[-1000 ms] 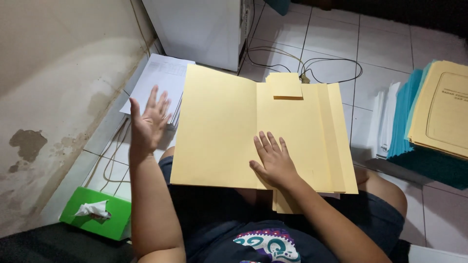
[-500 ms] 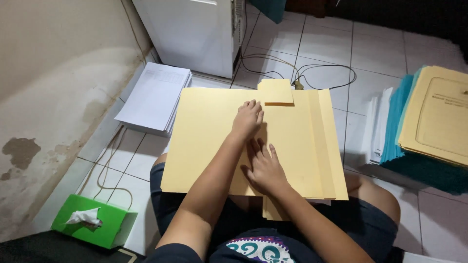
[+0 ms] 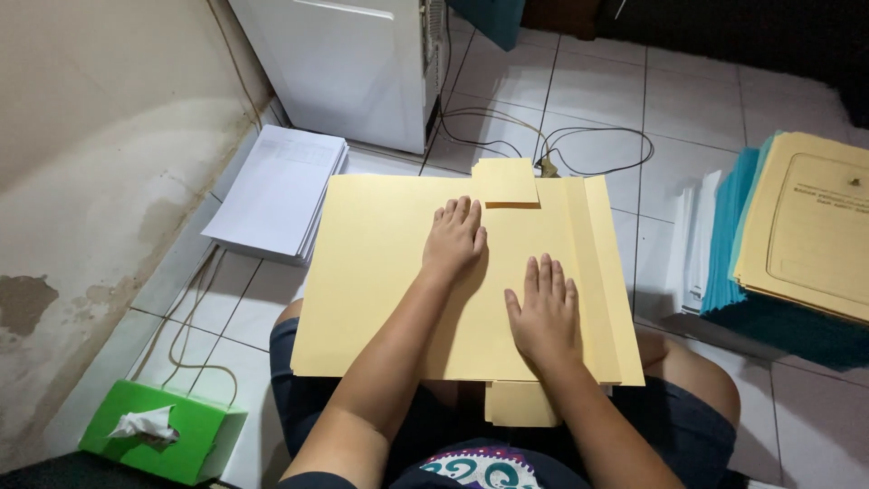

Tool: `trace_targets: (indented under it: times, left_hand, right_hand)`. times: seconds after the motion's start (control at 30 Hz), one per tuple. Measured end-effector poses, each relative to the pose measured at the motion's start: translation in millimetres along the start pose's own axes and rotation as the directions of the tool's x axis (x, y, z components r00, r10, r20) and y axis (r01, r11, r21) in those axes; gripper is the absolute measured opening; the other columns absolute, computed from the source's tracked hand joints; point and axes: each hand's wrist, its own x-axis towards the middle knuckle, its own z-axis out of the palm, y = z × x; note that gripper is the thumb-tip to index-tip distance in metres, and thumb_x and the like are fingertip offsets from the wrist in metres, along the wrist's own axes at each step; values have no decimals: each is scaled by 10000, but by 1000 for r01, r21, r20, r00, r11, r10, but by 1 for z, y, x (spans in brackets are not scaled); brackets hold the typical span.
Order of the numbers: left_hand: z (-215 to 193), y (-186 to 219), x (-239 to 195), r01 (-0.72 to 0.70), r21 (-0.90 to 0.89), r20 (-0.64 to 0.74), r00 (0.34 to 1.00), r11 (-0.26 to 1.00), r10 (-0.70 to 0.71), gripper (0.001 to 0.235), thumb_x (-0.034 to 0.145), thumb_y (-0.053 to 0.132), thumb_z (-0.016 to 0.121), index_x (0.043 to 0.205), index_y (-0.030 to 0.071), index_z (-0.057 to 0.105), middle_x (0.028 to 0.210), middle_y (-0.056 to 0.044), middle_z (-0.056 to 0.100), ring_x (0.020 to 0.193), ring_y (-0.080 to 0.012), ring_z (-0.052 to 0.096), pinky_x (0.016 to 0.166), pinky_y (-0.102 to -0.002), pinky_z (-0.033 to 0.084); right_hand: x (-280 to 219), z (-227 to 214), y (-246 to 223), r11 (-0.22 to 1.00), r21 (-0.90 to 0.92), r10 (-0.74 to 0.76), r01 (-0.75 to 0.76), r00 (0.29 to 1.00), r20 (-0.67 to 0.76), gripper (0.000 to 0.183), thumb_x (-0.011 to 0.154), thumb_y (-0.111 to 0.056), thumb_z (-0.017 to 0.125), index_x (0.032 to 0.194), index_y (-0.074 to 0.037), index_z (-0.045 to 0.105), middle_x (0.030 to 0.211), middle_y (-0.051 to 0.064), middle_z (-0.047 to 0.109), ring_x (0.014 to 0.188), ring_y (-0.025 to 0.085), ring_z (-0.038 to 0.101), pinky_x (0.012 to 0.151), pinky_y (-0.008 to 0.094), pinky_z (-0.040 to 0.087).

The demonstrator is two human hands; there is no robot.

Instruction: The person sits on the floor and repeatedly folds yellow file folders. They pick up a folder, fold the top flap down, and smooth it with their hands. This process is repeated for multiple folders throughout the video.

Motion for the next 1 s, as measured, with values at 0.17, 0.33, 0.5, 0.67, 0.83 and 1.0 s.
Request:
trace_targets:
  times: [0.17,0.33,0.5,0.67,0.83,1.0]
  left_hand:
    - [-5,5,-3,27,2,56,998,1000,-27,594,999,409,421,1489,88,525,1510,-184,507,1427,-341,443,1180,-498,316]
    - [-19,11,-2,66,11,197,978,998,-67,675,989,471,356,1547,103,450,1576,-197,443,1489,-354,380,1212,-509,255]
    - [-17,9,-2,48,33,192,980,998,-53,689,986,500,364,1538,98,449,1573,-198,439,1484,-347,370,1216,-485,239]
    - [-24,13,-1,60,44,205,976,997,-68,713,976,526,361,1553,113,431,1589,-190,419,1495,-346,355,1219,-490,232]
    - [-43,24,-5,104,33,248,963,994,-109,735,966,540,366,1573,127,403,1624,-210,364,1531,-389,290,1235,-543,193]
    - [-53,29,-1,142,36,302,942,989,-146,798,940,596,367,1594,139,364,1639,-282,291,1543,-462,222,1238,-593,146]
  right_hand:
    - [2,21,26,993,16,116,-116,992,-42,679,1073,-512,220,1641,-139,230,1690,197,208,1589,357,109,1259,493,132]
    - [12,52,65,985,33,169,-167,980,-107,654,1076,-509,229,1649,-194,248,1702,183,201,1593,355,107,1264,483,99]
    - [38,58,98,996,76,59,-46,983,-174,602,1085,-448,264,1638,-214,305,1682,165,283,1572,329,223,1255,450,179]
    - [68,60,128,961,259,-49,92,984,-170,553,1090,-337,293,1630,-218,317,1701,147,233,1564,335,218,1256,460,198]
    - [56,67,141,905,398,-87,152,981,-175,547,1081,-254,314,1627,-225,312,1718,105,201,1567,327,192,1270,462,180]
    - [57,59,142,932,337,-107,130,990,-87,594,1064,-263,264,1652,-212,202,1731,82,131,1575,304,142,1279,451,148]
